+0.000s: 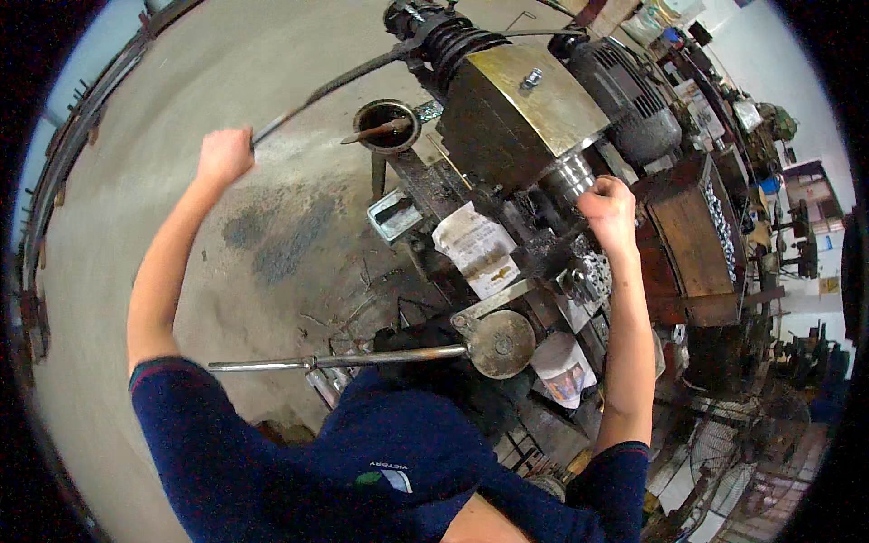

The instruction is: The person places a small metal piece into a lathe machine, operates a lever to secure and process it, and then places the finished part into a bin, repeating this cycle for several metal pieces.

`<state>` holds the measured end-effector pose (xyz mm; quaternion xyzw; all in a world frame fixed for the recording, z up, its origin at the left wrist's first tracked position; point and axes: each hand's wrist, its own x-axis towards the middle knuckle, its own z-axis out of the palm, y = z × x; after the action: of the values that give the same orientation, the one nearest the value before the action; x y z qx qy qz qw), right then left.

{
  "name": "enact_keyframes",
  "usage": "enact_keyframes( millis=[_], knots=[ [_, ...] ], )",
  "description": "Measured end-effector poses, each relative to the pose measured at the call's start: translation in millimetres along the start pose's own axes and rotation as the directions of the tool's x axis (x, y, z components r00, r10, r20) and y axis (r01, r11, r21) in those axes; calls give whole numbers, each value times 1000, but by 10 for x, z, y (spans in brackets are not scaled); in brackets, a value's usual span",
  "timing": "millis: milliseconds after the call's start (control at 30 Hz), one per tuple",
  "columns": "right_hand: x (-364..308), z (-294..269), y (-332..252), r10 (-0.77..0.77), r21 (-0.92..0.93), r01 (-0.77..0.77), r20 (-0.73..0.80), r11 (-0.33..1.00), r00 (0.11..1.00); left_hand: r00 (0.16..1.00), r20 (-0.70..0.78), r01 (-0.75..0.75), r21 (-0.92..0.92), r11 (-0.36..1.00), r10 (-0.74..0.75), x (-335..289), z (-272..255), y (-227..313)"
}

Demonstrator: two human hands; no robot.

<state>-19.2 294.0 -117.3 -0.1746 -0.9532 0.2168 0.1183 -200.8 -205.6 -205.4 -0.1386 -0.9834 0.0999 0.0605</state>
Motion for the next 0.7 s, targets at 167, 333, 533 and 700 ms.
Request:
enact_keyframes(
  millis=[167, 333, 533, 700],
  knots=[
    [27, 83, 133, -183, -26, 181, -116, 983, 976, 995, -83, -55, 68, 996, 61, 380, -9, -260],
    [-147, -142, 113, -233, -8, 235, -135, 972, 963, 981, -141, 94, -277, 956, -137, 404, 113, 82],
    [-845, -623, 391, -297, 32, 325, -331, 945, 896, 995, -59, 0, -810, 586, -81, 2, 619, 1604],
    [-1812, -896, 1026, -78, -71, 58, -328, 996, 941, 922, 241, -193, -391, 900, 303, -293, 1185, 2538]
  ],
)
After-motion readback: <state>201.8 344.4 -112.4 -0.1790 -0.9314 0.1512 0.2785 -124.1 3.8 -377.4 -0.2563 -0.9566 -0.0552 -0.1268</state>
